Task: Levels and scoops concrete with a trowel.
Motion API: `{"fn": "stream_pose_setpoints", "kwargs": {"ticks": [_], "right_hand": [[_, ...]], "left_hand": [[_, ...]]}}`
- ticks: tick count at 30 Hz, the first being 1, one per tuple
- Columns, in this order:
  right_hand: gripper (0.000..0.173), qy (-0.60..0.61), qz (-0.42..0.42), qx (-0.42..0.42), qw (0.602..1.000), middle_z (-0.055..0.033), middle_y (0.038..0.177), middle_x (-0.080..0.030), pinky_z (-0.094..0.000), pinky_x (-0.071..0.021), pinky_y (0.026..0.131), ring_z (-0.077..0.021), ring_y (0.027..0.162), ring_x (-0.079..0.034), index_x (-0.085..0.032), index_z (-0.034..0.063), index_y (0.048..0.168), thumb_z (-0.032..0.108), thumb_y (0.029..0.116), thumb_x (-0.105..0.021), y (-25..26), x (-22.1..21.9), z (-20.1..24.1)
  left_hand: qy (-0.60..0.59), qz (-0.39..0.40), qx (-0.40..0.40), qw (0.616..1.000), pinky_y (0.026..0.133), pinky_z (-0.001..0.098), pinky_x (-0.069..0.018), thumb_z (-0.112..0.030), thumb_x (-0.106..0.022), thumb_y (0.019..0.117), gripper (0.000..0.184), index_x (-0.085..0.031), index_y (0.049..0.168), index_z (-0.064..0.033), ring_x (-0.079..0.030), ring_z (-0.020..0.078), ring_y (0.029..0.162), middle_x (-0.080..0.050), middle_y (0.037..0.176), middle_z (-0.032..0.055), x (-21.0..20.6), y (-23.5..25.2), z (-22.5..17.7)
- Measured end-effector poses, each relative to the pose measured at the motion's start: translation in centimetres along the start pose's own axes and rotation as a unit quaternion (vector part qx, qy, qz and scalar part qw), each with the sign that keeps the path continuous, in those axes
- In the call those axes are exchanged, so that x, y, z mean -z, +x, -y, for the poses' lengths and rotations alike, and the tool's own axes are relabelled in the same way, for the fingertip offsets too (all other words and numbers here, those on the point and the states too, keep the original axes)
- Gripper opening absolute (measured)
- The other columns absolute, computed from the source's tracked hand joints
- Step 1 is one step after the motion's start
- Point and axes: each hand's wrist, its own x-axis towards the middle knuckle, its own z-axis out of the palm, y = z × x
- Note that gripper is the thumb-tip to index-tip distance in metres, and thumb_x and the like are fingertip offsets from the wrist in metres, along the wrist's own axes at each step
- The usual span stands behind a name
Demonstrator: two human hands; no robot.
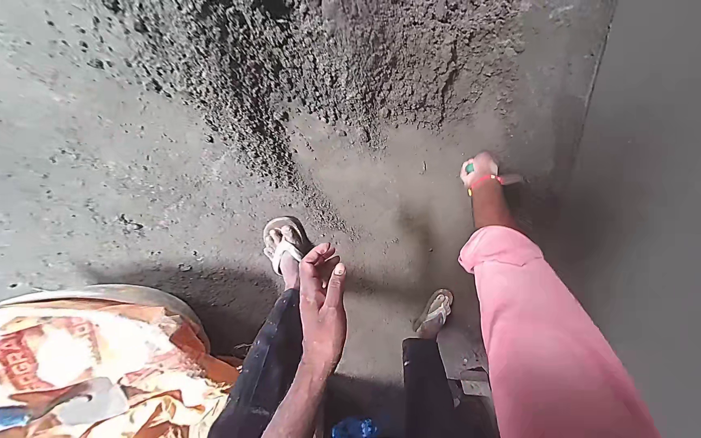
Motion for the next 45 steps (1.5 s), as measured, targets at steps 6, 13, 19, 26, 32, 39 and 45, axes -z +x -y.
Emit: {"fn": "stream_pose_setpoints", "kwargs": {"ticks": [6, 13, 19, 26, 32, 39, 45], "right_hand": [[0.031, -0.368, 0.046, 0.162, 0.915, -0.0237, 0.125, -0.064, -0.0550, -0.0505, 0.098, -0.0345, 0.115, -0.062, -0.065, -0.0044, 0.123, 0.014, 0.1017, -0.054, -0.1, -6.0, 6.1], [0.040, -0.212, 0.082, 0.240, 0.944, -0.0187, 0.112, -0.068, -0.0471, -0.0600, 0.077, -0.0277, 0.090, -0.070, -0.060, -0.0016, 0.126, 0.023, 0.0953, -0.058, -6.8, -11.3, 12.4], [0.065, 0.047, 0.247, 0.226, 0.941, -0.0098, 0.088, -0.058, -0.0344, -0.0499, 0.047, -0.0162, 0.054, -0.051, -0.032, 0.0133, 0.157, 0.019, 0.0998, -0.061, -6.1, -0.2, -2.9], [0.025, 0.096, -0.042, -0.054, 0.993, -0.0073, 0.081, -0.052, -0.0339, -0.0476, 0.052, -0.0158, 0.058, -0.050, -0.054, 0.0030, 0.120, 0.021, 0.1026, -0.056, -4.8, 3.5, -18.8], [0.027, -0.148, 0.024, 0.069, 0.986, -0.0225, 0.105, -0.064, -0.0543, -0.0549, 0.079, -0.0331, 0.090, -0.063, -0.064, -0.0057, 0.111, 0.016, 0.0978, -0.058, -7.4, -6.8, -3.5], [0.028, 0.052, 0.232, 0.172, 0.956, -0.0028, 0.074, -0.051, -0.0263, -0.0472, 0.045, -0.0110, 0.050, -0.050, -0.045, 0.0065, 0.124, 0.015, 0.1003, -0.058, -13.0, -8.4, 8.2], [0.075, 0.023, 0.024, 0.446, 0.894, -0.0169, 0.131, -0.060, -0.0334, -0.0598, 0.076, -0.0161, 0.088, -0.067, -0.023, -0.0019, 0.159, 0.015, 0.0978, -0.063, -17.7, -3.6, 1.0]], "left_hand": [[0.000, -0.014, -0.005, 1.000, 0.105, 0.0382, -0.0525, -0.014, -0.052, 0.1004, 0.048, -0.042, 0.143, 0.0056, -0.058, 0.0266, 0.127, -0.055, 0.140, 0.0187, 1.4, 0.9, -0.8], [0.056, 0.017, -0.003, 0.998, 0.103, 0.0373, -0.0530, -0.015, -0.052, 0.1018, 0.046, -0.043, 0.142, 0.0039, -0.060, 0.0238, 0.124, -0.057, 0.138, 0.0172, 1.1, 0.0, 0.2], [0.055, 0.044, -0.022, 0.997, 0.105, 0.0358, -0.0519, -0.017, -0.055, 0.1010, 0.048, -0.043, 0.143, 0.0043, -0.058, 0.0235, 0.127, -0.056, 0.138, 0.0171, -0.9, -0.9, 1.0], [0.028, 0.013, 0.002, 1.000, 0.104, 0.0386, -0.0532, -0.018, -0.055, 0.1011, 0.047, -0.044, 0.142, 0.0029, -0.058, 0.0252, 0.127, -0.056, 0.140, 0.0174, -0.2, -0.6, 0.6], [0.004, -0.013, 0.011, 1.000, 0.102, 0.0390, -0.0541, -0.017, -0.053, 0.1006, 0.048, -0.044, 0.143, 0.0036, -0.058, 0.0257, 0.127, -0.055, 0.140, 0.0183, 1.6, 0.2, -0.2], [0.025, -0.003, -0.004, 1.000, 0.096, 0.0368, -0.0559, -0.020, -0.053, 0.1009, 0.049, -0.043, 0.143, 0.0037, -0.060, 0.0234, 0.123, -0.056, 0.139, 0.0171, 1.6, 0.1, -0.3], [0.045, 0.007, 0.006, 0.999, 0.099, 0.0394, -0.0553, -0.019, -0.053, 0.1014, 0.048, -0.043, 0.143, 0.0033, -0.059, 0.0243, 0.125, -0.056, 0.138, 0.0177, 0.6, -0.7, 1.2]]}}
